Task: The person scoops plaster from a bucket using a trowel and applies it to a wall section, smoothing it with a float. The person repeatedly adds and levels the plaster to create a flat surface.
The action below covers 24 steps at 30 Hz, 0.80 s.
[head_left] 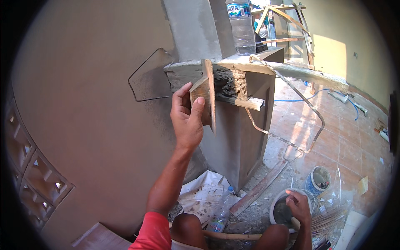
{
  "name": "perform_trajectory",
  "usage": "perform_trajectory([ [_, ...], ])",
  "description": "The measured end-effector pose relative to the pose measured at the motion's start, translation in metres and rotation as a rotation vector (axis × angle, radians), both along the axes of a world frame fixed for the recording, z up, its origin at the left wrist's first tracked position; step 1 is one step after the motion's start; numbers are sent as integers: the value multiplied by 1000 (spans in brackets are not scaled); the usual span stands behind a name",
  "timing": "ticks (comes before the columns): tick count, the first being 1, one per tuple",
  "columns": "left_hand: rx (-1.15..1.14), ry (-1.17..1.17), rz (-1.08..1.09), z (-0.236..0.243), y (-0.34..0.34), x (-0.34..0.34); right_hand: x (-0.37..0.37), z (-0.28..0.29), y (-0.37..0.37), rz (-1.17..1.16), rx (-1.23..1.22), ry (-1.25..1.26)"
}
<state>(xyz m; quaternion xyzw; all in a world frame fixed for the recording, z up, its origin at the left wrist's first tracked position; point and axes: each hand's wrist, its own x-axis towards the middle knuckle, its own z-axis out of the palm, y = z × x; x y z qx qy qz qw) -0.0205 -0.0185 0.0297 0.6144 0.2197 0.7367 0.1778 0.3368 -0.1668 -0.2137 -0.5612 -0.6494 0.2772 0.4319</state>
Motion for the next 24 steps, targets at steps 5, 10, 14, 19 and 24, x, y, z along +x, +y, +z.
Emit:
perform_trajectory([
  [5,40,150,260,1,8,19,3,-3,-1,-23,-48,15],
  [10,171,160,350,9,15,42,4,-7,-2,-25,-65,29],
  [14,228,131,381,37,16,52,6,-6,-2,-11,-18,31],
  [19,351,115,446,93,19,57,6,2,-2,-8,-31,-5],
  [24,355,-18,245,170,-21,62,3,7,2,8,-23,3],
])
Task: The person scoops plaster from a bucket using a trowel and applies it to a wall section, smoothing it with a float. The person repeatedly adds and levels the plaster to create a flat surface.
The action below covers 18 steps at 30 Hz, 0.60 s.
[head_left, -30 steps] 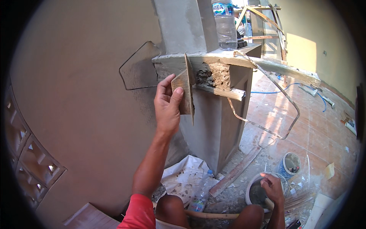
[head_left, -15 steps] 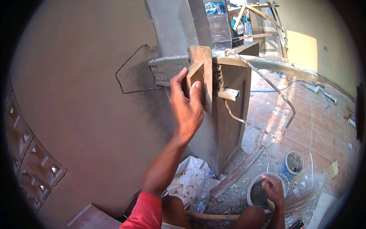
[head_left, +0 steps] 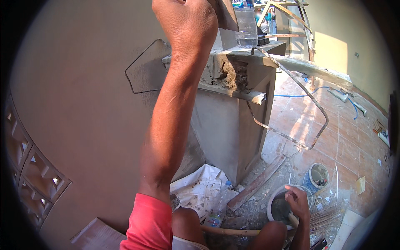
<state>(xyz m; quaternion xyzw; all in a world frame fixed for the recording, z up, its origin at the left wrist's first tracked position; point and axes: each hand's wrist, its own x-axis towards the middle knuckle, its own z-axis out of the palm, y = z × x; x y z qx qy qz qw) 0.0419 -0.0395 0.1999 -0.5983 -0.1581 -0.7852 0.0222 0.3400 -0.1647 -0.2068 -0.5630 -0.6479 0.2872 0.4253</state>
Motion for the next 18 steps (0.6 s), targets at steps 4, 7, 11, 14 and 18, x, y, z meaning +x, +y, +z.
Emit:
perform_trajectory([
  [4,68,39,-31,-31,5,-40,-2,-4,0,-6,-16,31],
  [7,-155,32,-91,-99,17,-72,-1,-8,-1,-12,-17,46],
  [11,-318,-10,-23,-158,47,-98,1,-16,-3,-19,-56,72],
  [14,-306,-13,-78,-166,63,-87,3,-16,-6,-36,-87,64],
  [18,-257,-1,-164,-169,46,-46,7,-24,-4,-60,-61,17],
])
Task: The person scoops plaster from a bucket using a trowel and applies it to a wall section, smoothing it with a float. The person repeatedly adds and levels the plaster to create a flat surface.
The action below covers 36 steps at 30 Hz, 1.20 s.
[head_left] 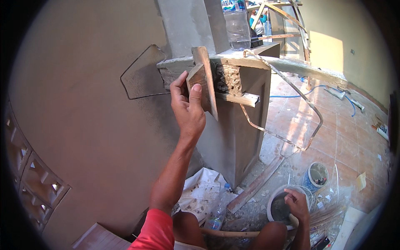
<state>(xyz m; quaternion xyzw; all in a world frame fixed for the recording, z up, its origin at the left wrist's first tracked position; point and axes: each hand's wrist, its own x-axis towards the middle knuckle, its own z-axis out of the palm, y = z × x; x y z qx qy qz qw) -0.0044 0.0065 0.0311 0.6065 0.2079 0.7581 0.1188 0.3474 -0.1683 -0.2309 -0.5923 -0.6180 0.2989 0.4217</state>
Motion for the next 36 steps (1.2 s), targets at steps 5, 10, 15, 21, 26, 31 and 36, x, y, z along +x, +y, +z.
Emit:
perform_trajectory([
  [5,4,77,-149,-2,-40,45,-11,-1,11,29,-31,-22],
  [10,87,47,-308,-1,-63,37,-28,6,18,72,2,-22],
  [15,-63,-113,-34,6,-6,-65,-15,-7,15,57,14,-14],
  [21,-120,-128,104,7,60,-112,-13,-5,11,36,-32,-60],
  [26,-69,-94,55,8,54,-83,-10,-10,11,31,-40,6],
  [31,-43,4,-16,3,0,-10,-7,-7,14,47,-48,-26],
  [36,64,138,-288,-16,-48,43,-12,-11,15,56,-23,-52],
])
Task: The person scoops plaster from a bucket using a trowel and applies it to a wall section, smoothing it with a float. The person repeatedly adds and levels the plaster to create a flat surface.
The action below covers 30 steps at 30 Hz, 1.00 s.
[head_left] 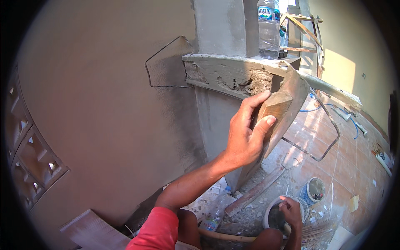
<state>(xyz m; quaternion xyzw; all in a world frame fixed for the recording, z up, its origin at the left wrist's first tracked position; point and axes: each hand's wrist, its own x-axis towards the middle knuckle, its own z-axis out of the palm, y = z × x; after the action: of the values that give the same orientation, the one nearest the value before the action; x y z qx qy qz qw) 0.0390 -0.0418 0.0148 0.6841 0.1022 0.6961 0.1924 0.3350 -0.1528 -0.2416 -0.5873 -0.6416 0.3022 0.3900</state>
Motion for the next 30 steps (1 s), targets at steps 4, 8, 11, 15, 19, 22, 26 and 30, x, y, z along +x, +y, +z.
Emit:
perform_trajectory([
  [4,-131,-120,8,18,-2,-42,0,3,-6,-18,-26,73],
  [8,-208,-239,213,44,30,-118,5,15,-14,-35,-43,90],
  [11,-342,-175,257,74,42,-156,10,12,-17,-43,-30,61],
  [15,-484,11,368,107,65,-184,7,5,-13,-17,18,51],
  [19,-558,181,474,123,70,-177,3,12,-13,-21,-21,78],
  [22,-596,239,376,131,66,-174,5,10,-11,-25,-11,83],
  [26,-498,371,487,132,43,-146,10,7,-10,-21,-3,70],
  [30,-501,374,229,130,14,-118,9,10,-9,-21,-30,77],
])
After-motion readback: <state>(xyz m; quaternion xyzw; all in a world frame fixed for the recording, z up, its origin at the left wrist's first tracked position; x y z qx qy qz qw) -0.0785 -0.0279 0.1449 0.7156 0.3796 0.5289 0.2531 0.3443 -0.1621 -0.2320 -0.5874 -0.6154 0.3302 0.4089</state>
